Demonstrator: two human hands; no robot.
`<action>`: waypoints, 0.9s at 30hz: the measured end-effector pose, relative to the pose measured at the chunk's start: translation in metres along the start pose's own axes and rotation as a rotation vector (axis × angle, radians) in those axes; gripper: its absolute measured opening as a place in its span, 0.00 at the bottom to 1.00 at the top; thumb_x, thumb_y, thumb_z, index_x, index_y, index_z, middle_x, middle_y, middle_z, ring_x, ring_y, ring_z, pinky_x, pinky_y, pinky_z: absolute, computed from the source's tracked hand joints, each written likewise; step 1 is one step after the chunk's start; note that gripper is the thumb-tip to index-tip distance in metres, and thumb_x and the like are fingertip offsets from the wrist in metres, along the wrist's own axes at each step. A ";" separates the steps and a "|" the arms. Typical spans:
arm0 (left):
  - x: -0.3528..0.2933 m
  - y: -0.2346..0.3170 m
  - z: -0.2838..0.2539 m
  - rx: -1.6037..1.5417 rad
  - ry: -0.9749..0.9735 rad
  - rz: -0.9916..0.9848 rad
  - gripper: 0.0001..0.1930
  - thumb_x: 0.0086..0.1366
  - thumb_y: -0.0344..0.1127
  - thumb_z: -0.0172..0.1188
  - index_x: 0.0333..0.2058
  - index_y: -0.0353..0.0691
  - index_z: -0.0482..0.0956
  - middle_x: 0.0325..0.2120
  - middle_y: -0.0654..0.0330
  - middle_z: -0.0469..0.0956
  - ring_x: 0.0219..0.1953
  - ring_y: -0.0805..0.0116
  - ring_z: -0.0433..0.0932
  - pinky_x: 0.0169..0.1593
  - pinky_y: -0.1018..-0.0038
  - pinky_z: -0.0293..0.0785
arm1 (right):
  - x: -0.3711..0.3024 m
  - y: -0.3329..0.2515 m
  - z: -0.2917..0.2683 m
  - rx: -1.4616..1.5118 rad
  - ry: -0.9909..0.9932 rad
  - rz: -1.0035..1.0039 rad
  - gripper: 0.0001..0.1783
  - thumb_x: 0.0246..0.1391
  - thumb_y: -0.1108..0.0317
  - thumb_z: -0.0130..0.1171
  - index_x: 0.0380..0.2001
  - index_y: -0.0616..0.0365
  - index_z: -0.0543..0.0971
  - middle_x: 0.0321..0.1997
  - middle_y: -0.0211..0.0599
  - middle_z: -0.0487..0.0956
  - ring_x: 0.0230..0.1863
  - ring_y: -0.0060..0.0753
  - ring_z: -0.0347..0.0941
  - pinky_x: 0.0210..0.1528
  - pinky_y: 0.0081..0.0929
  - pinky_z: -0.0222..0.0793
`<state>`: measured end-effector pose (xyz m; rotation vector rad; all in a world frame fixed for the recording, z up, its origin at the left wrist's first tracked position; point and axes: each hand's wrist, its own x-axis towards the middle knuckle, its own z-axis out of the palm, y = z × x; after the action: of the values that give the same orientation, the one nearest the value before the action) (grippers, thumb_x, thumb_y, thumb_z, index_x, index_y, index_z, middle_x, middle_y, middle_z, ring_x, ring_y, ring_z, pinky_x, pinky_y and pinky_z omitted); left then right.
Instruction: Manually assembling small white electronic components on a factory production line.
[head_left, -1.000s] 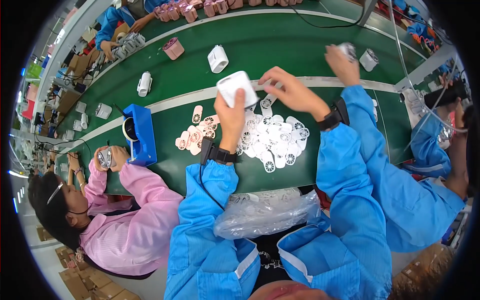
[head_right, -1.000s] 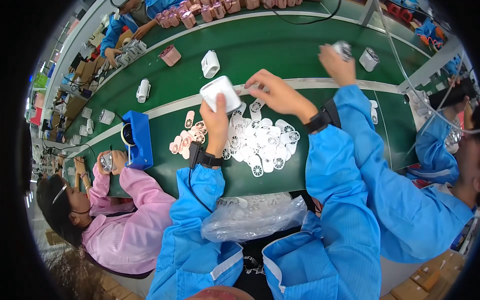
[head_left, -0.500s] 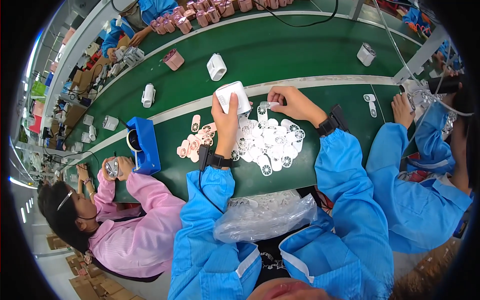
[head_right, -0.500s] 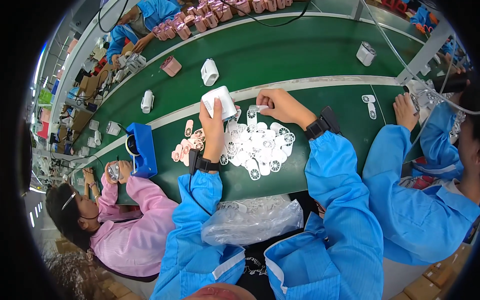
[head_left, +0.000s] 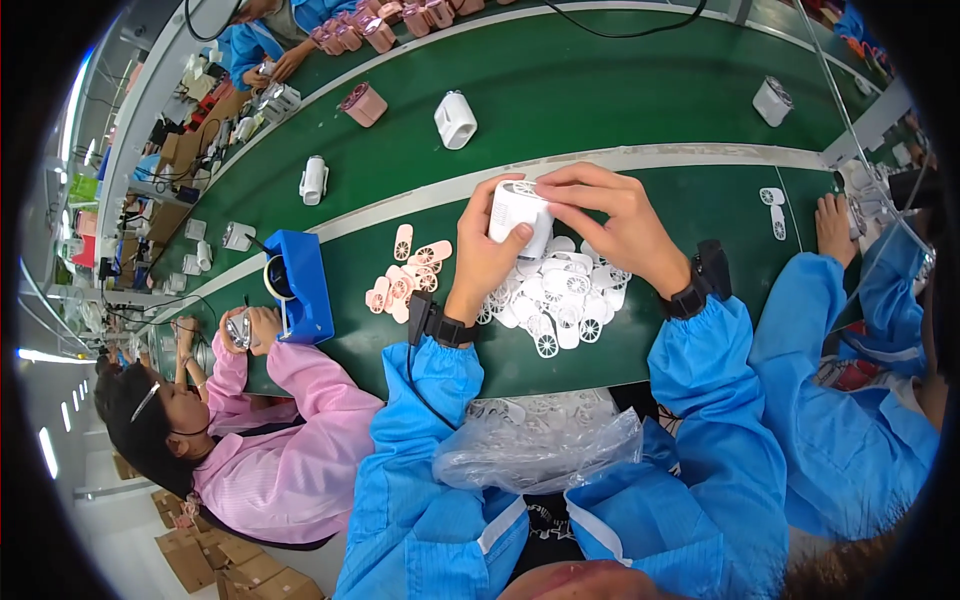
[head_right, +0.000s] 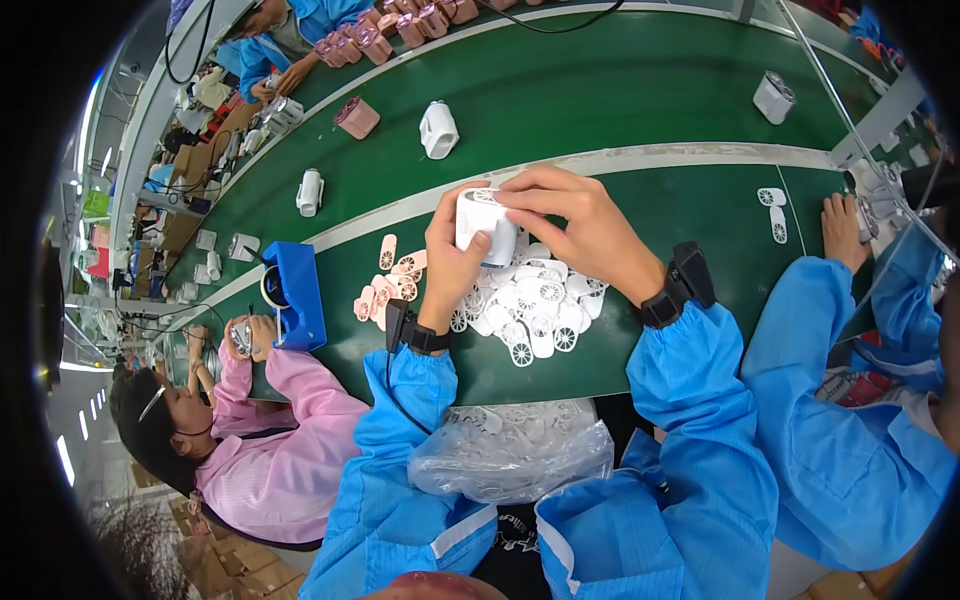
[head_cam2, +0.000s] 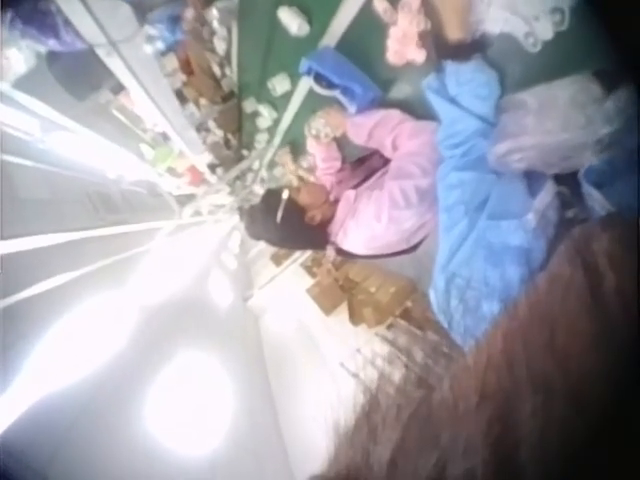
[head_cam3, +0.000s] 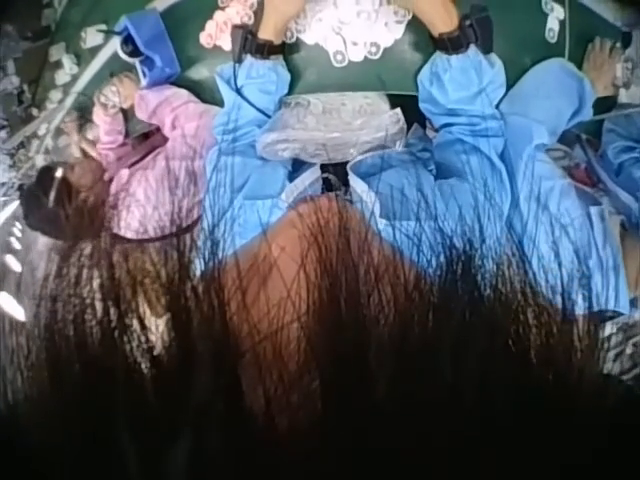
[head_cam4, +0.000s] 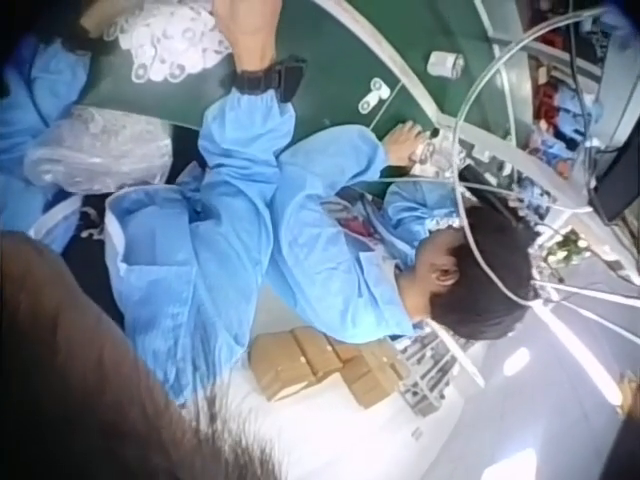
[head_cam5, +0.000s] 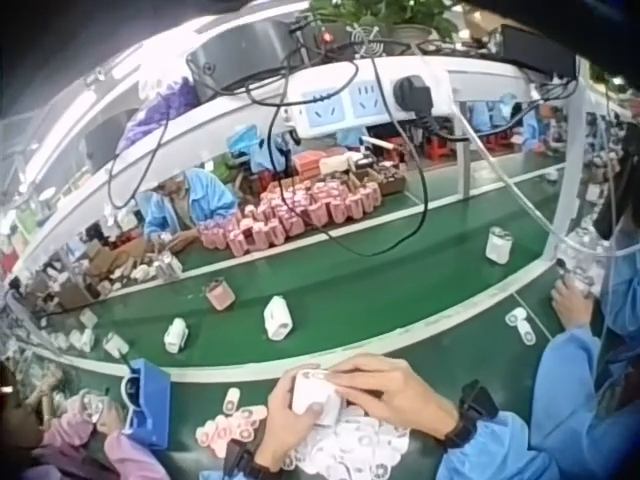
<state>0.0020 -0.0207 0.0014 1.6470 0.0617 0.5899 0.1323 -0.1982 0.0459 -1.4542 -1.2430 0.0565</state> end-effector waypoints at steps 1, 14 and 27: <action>0.001 0.000 -0.002 0.009 0.006 0.015 0.31 0.65 0.41 0.74 0.63 0.37 0.73 0.52 0.57 0.81 0.53 0.68 0.80 0.57 0.69 0.77 | 0.002 0.001 0.001 0.014 0.013 -0.003 0.10 0.60 0.78 0.68 0.45 0.63 0.88 0.46 0.39 0.86 0.45 0.34 0.83 0.50 0.28 0.79; -0.001 0.003 0.001 -0.038 -0.053 0.000 0.44 0.58 0.53 0.81 0.66 0.36 0.72 0.54 0.55 0.81 0.55 0.67 0.80 0.58 0.69 0.78 | 0.001 -0.006 -0.005 0.093 -0.005 0.112 0.13 0.60 0.78 0.67 0.48 0.61 0.88 0.48 0.39 0.83 0.51 0.35 0.80 0.54 0.31 0.76; -0.003 0.003 0.002 0.004 -0.067 -0.001 0.47 0.55 0.58 0.82 0.65 0.34 0.74 0.54 0.54 0.82 0.54 0.66 0.81 0.58 0.68 0.79 | -0.001 -0.006 -0.003 0.189 -0.025 0.129 0.12 0.59 0.80 0.67 0.47 0.62 0.88 0.49 0.36 0.82 0.51 0.32 0.79 0.54 0.29 0.74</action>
<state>-0.0008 -0.0238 0.0036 1.6693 0.0150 0.5334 0.1302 -0.2026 0.0507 -1.3696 -1.1306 0.2728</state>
